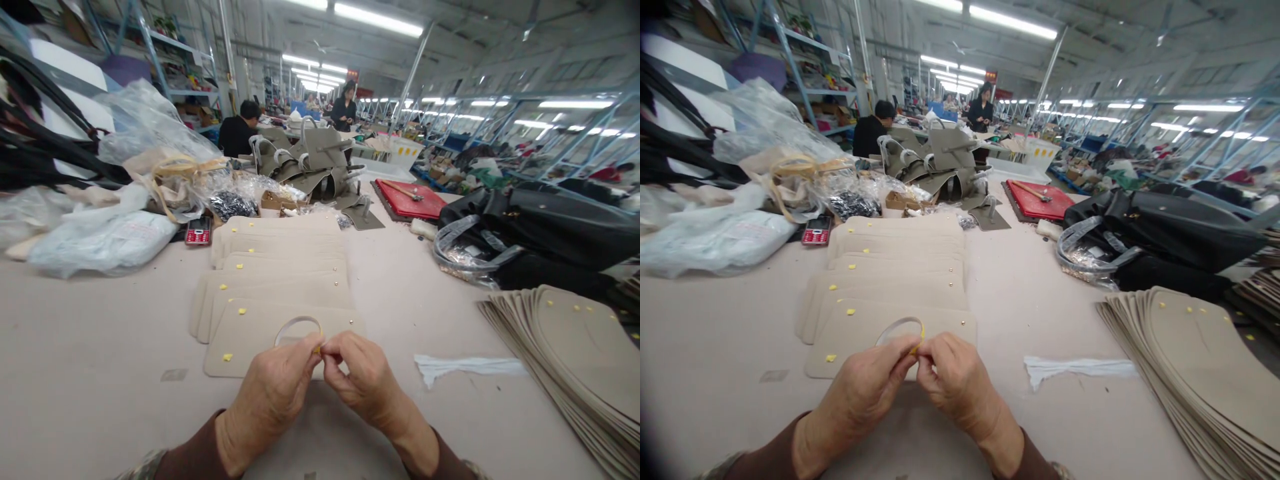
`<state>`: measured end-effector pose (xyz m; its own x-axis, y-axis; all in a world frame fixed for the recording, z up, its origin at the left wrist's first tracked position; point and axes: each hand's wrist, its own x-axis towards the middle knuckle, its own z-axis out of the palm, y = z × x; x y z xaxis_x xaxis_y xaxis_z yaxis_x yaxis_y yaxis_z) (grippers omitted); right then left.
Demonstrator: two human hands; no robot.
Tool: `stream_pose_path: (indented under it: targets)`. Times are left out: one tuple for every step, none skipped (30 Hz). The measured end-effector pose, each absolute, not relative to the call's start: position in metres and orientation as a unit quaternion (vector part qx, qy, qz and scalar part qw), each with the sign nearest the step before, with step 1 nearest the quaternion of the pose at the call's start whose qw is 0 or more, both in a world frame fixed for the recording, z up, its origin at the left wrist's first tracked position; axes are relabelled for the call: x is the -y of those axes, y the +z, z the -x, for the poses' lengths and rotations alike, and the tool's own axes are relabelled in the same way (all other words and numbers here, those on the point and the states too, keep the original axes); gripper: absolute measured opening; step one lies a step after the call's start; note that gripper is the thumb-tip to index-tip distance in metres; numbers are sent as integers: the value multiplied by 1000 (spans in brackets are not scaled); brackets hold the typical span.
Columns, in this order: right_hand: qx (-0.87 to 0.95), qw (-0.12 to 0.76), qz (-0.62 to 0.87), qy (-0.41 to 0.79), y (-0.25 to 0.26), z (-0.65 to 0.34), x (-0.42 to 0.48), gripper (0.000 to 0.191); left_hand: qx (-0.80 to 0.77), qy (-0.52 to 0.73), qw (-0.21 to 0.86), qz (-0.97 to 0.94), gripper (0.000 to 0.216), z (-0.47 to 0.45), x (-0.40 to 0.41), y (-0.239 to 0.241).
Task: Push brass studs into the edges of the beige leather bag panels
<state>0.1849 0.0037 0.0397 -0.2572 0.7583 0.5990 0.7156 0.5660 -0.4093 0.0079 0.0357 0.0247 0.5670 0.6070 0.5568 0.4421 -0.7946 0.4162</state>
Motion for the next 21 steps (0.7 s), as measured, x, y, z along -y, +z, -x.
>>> stream_pose_path:
  targets:
    - [789,396,470,18,38,-185,-3,20,-302,346,135,-878,17,-9,-36,25]
    - [785,398,475,11,37,-184,-2,20,-305,338,150,-878,16,-10,-37,25]
    - [780,400,481,12,36,-184,-2,20,-307,335,159,-877,17,-11,-38,25]
    - [770,405,493,23,35,-183,-1,19,-307,337,162,-875,20,-13,-39,26]
    - [752,412,513,48,35,-183,-2,18,-307,342,159,-874,22,-16,-40,26]
    - [723,421,540,92,35,-183,-3,16,-304,350,152,-873,23,-19,-41,27]
    - [683,431,570,152,35,-184,-4,15,-300,359,143,-872,24,-22,-42,28]
    - [631,441,600,218,34,-187,-7,14,-291,370,132,-872,23,-26,-43,29]
    - [574,449,625,280,34,-191,-10,14,-280,379,123,-873,21,-30,-44,30]
    - [521,457,641,331,33,-197,-14,15,-270,384,116,-875,20,-33,-45,30]
    - [476,464,650,369,31,-205,-18,18,-262,382,107,-880,19,-37,-47,30]
    - [442,473,655,391,29,-214,-23,22,-261,371,94,-886,18,-40,-49,28]
    - [420,478,657,404,26,-224,-26,27,-267,350,76,-895,18,-43,-51,25]
    - [405,479,659,415,23,-235,-30,32,-277,321,55,-904,18,-46,-54,21]
    - [395,475,662,425,19,-244,-32,37,-287,287,34,-913,18,-48,-56,16]
    - [391,467,664,434,15,-251,-34,40,-295,252,18,-921,18,-50,-59,11]
    - [390,457,667,441,11,-257,-35,42,-301,218,8,-929,17,-51,-61,6]
    - [393,445,669,447,7,-260,-36,42,-302,189,5,-934,14,-52,-63,1]
    - [397,435,671,450,3,-262,-36,41,-301,166,8,-939,12,-52,-64,-2]
    - [403,427,672,451,0,-262,-37,40,-301,151,13,-942,9,-52,-65,-5]
    - [408,420,675,449,-3,-261,-37,38,-301,141,18,-943,7,-52,-66,-6]
